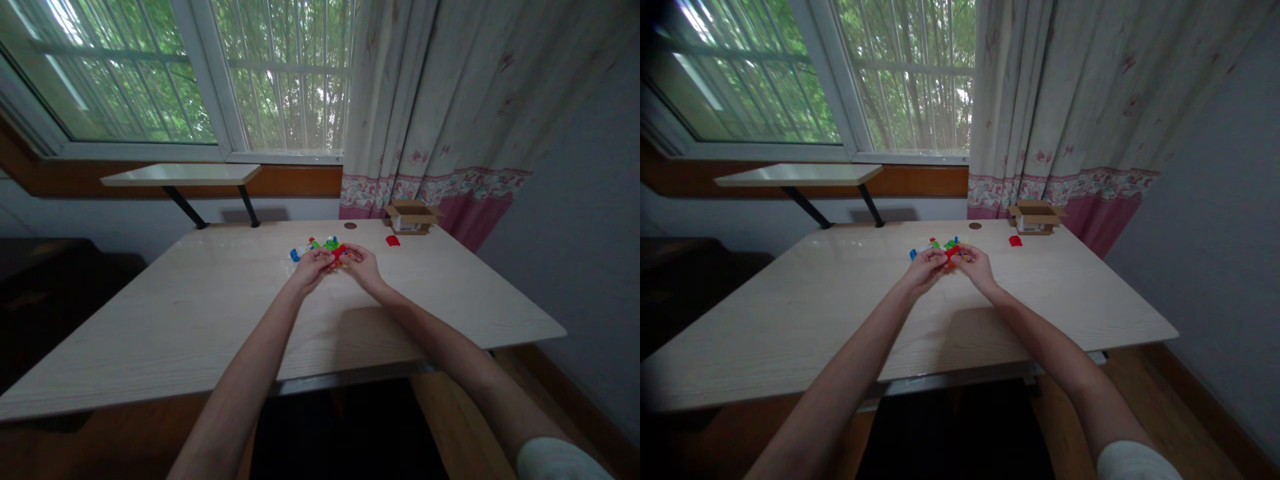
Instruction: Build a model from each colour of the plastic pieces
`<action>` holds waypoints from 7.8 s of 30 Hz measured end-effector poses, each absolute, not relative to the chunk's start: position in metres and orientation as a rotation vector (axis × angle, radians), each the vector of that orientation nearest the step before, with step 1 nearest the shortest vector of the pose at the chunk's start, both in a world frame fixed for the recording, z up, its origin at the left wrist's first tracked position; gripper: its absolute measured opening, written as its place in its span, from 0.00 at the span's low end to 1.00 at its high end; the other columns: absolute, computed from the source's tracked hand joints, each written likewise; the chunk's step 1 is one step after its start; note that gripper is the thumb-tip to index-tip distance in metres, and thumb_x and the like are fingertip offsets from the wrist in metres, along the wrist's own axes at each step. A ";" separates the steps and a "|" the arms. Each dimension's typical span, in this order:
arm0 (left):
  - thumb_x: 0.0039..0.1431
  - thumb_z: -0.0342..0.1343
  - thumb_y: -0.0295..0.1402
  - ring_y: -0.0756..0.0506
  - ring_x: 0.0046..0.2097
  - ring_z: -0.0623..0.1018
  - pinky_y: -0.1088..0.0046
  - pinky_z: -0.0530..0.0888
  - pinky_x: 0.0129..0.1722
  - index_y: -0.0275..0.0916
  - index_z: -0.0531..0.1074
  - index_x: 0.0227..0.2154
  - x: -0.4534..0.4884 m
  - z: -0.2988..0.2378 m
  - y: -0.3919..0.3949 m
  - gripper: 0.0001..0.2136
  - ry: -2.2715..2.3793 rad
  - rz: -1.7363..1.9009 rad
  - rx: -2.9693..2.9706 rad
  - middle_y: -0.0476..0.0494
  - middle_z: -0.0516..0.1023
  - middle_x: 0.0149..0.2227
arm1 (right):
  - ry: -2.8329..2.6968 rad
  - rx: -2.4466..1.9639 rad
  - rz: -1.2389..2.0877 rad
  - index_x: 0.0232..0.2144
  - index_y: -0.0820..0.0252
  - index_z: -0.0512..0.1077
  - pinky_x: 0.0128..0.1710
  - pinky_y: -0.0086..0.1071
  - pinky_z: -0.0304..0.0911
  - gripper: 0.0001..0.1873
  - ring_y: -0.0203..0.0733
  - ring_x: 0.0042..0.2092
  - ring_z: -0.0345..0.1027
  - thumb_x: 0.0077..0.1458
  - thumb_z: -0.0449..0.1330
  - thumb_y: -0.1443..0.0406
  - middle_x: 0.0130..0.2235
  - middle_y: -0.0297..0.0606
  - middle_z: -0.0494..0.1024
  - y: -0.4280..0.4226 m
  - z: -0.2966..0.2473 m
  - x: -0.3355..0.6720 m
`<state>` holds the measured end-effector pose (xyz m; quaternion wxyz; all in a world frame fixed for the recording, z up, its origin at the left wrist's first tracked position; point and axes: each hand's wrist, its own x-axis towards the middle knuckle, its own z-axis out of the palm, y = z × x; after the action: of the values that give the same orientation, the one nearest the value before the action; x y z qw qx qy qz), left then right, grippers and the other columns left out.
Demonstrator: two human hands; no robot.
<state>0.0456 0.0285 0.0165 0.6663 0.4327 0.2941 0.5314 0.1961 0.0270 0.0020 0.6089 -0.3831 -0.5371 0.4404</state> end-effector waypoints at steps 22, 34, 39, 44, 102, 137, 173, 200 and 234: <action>0.39 0.64 0.34 0.53 0.21 0.68 0.79 0.65 0.22 0.35 0.72 0.21 0.037 0.022 0.040 0.09 0.951 1.542 1.065 0.49 0.72 0.19 | -1.284 -1.219 0.543 0.39 0.63 0.73 0.32 0.34 0.63 0.26 0.36 0.28 0.65 0.39 0.63 0.53 0.37 0.43 0.77 0.050 0.014 0.246; 0.48 0.52 0.34 0.49 0.26 0.69 0.75 0.63 0.27 0.39 0.71 0.24 -0.004 -0.002 0.057 0.05 1.679 1.792 1.440 0.49 0.71 0.22 | -1.408 -2.065 0.007 0.36 0.64 0.75 0.38 0.36 0.61 0.24 0.50 0.39 0.71 0.43 0.60 0.51 0.35 0.50 0.78 0.065 -0.002 0.357; 0.46 0.52 0.32 0.49 0.26 0.69 0.74 0.63 0.28 0.40 0.71 0.23 -0.007 -0.002 0.057 0.04 1.750 1.795 1.413 0.48 0.71 0.22 | -1.480 -2.139 0.018 0.36 0.63 0.76 0.37 0.35 0.61 0.25 0.50 0.40 0.72 0.45 0.59 0.49 0.36 0.51 0.78 0.071 -0.012 0.363; 0.46 0.53 0.31 0.49 0.25 0.68 0.74 0.63 0.27 0.39 0.71 0.22 -0.005 -0.001 0.056 0.04 1.723 1.795 1.374 0.49 0.70 0.21 | -1.483 -2.113 0.028 0.38 0.62 0.76 0.37 0.33 0.61 0.26 0.48 0.40 0.72 0.44 0.59 0.49 0.37 0.48 0.78 0.074 -0.017 0.366; 0.48 0.50 0.31 0.50 0.26 0.69 0.75 0.63 0.28 0.38 0.72 0.24 -0.005 -0.005 0.053 0.06 1.781 1.676 1.485 0.50 0.70 0.21 | -2.280 -1.733 0.085 0.40 0.62 0.74 0.44 0.36 0.63 0.15 0.49 0.46 0.70 0.55 0.53 0.62 0.43 0.50 0.77 0.129 0.047 0.111; 0.51 0.54 0.34 0.52 0.24 0.67 0.78 0.63 0.25 0.36 0.70 0.22 0.024 -0.002 0.047 0.07 1.241 1.549 1.451 0.51 0.68 0.19 | -1.788 -1.088 0.225 0.33 0.59 0.72 0.38 0.34 0.62 0.11 0.41 0.35 0.68 0.52 0.56 0.58 0.34 0.39 0.76 0.028 0.012 0.174; 0.36 0.65 0.39 0.51 0.25 0.74 0.78 0.69 0.23 0.34 0.73 0.34 0.028 0.013 0.036 0.19 0.868 1.357 1.142 0.46 0.76 0.27 | -1.428 -0.878 0.760 0.40 0.61 0.71 0.44 0.37 0.67 0.17 0.39 0.40 0.72 0.50 0.58 0.56 0.40 0.42 0.77 0.046 -0.011 0.182; 0.33 0.68 0.34 0.50 0.24 0.75 0.76 0.70 0.21 0.33 0.73 0.26 0.034 0.021 0.029 0.15 0.725 1.266 1.019 0.45 0.76 0.24 | -1.136 -0.762 1.363 0.32 0.59 0.75 0.30 0.28 0.63 0.16 0.34 0.29 0.69 0.41 0.65 0.56 0.30 0.34 0.78 0.042 -0.010 0.172; 0.33 0.68 0.34 0.52 0.25 0.73 0.76 0.68 0.26 0.35 0.75 0.29 0.030 0.019 0.034 0.16 0.809 1.392 0.969 0.45 0.77 0.27 | -1.078 -0.810 1.269 0.32 0.59 0.73 0.25 0.26 0.57 0.21 0.30 0.24 0.61 0.37 0.66 0.52 0.26 0.31 0.74 0.040 -0.007 0.176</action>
<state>0.0304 0.0342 0.0194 0.5901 0.4164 0.3475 0.5980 0.1759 0.0404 -0.0071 0.6011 -0.3494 -0.4654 0.5477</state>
